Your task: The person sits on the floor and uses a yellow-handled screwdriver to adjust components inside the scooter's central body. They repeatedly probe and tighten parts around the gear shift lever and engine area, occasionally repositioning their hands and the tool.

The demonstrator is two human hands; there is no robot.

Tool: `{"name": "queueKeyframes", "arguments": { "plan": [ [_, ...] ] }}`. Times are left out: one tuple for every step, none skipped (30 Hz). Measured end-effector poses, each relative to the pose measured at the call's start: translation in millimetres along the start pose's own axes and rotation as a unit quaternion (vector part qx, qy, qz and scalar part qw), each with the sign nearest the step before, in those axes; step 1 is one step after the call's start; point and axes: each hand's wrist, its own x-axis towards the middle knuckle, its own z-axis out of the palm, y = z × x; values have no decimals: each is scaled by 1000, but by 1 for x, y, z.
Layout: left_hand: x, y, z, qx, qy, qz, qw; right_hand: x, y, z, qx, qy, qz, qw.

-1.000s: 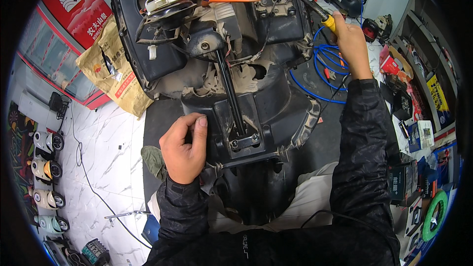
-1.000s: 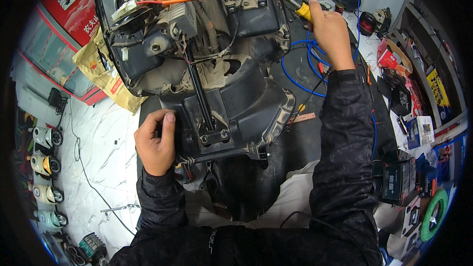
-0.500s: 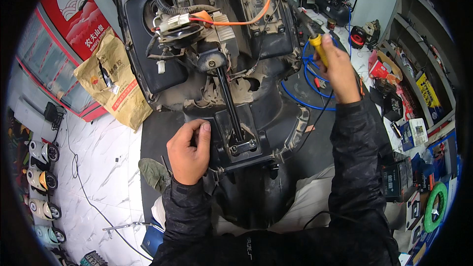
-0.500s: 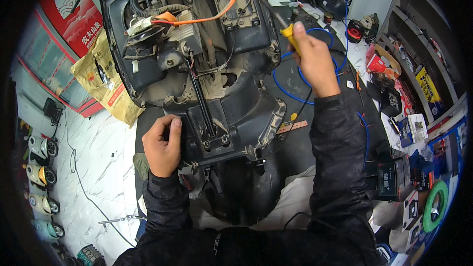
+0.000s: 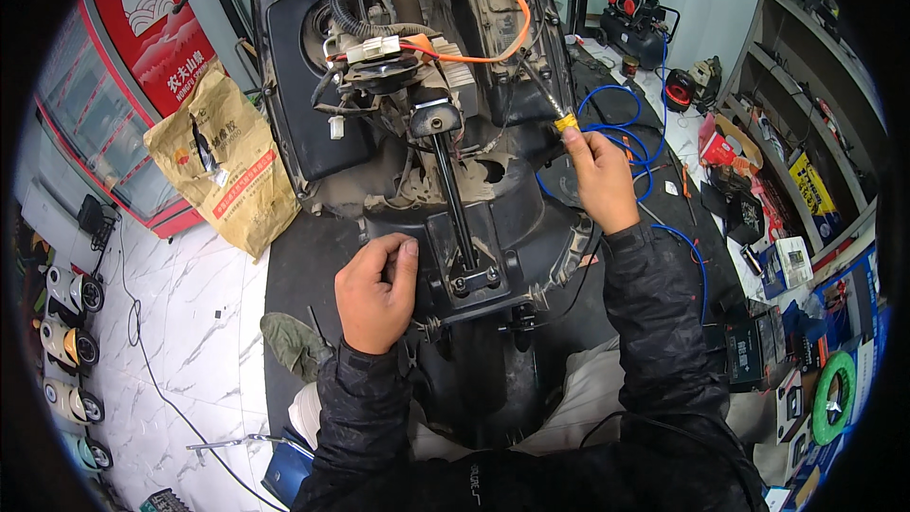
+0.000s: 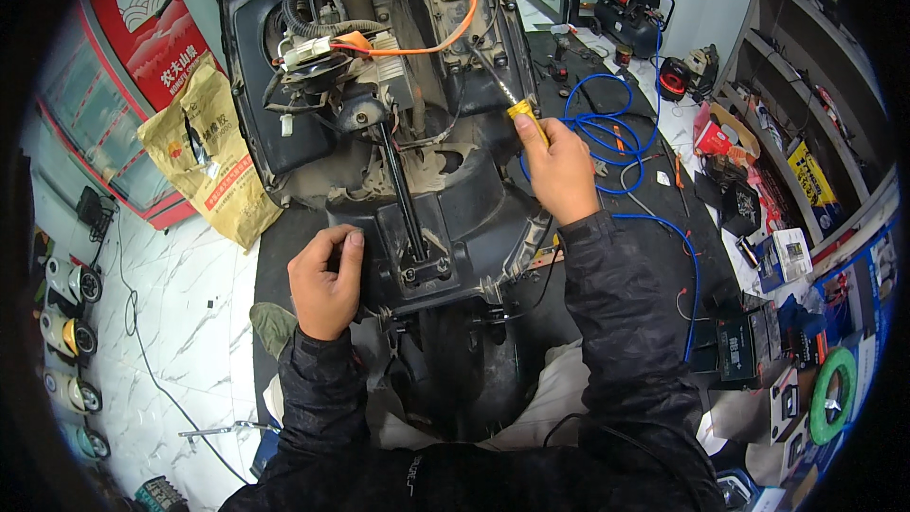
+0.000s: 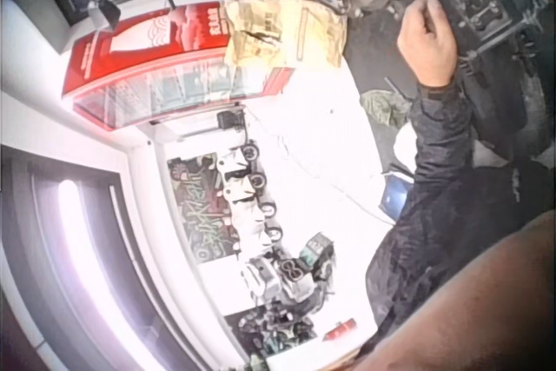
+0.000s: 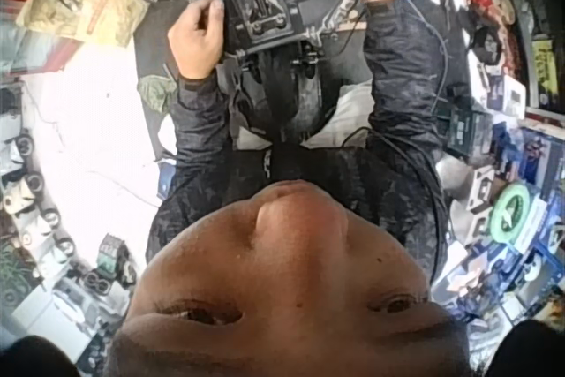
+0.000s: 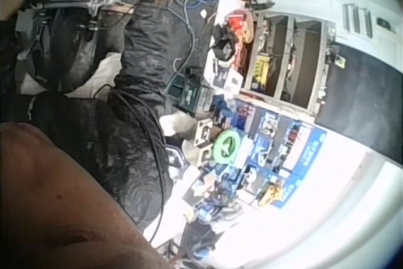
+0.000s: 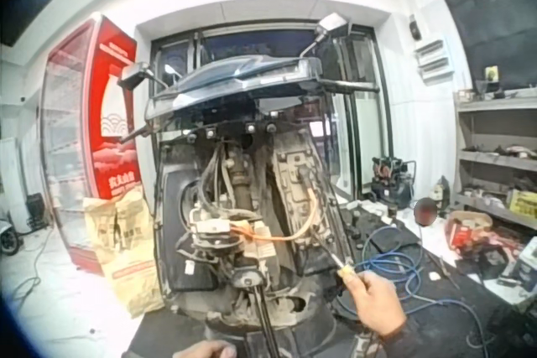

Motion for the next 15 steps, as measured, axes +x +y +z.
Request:
{"name": "queueKeyframes", "arguments": {
  "plan": [
    [0,0,0,1,0,1,1000,-1,-1,3,-4,6,1,1000],
    [0,0,0,2,0,1,1000,-2,-2,5,-4,8,7,1000],
    [0,1,0,4,0,1,1000,-3,-4,7,-5,11,14,1000],
    [1,1,1,4,0,0,1000,-3,-5,8,-9,14,26,1000],
    [0,1,1,4,-1,0,1000,-3,-6,9,-9,19,22,1000],
    [1,1,1,4,-2,-2,1000,-3,-7,9,-12,23,21,999],
    [1,2,1,4,-2,-3,1000,-4,-8,9,-14,26,22,999],
    [1,2,1,3,-2,-4,1000,-4,-8,9,-19,20,26,999],
    [1,2,1,2,-3,-6,1000,-4,-8,8,-24,15,30,999],
    [1,2,1,6,-3,-4,1000,-4,-9,7,-29,10,34,999],
    [1,3,2,10,-3,-2,1000,-3,-9,8,-27,14,33,999],
    [1,3,2,13,-3,1,1000,-3,-8,8,-25,17,31,999],
    [1,3,2,13,-2,1,1000,-3,-8,8,-25,21,32,999],
    [1,3,2,13,-2,1,1000,-4,-7,9,-24,24,28,999],
    [1,3,2,13,-2,1,1000,-4,-7,9,-26,26,27,999]
  ]
}}
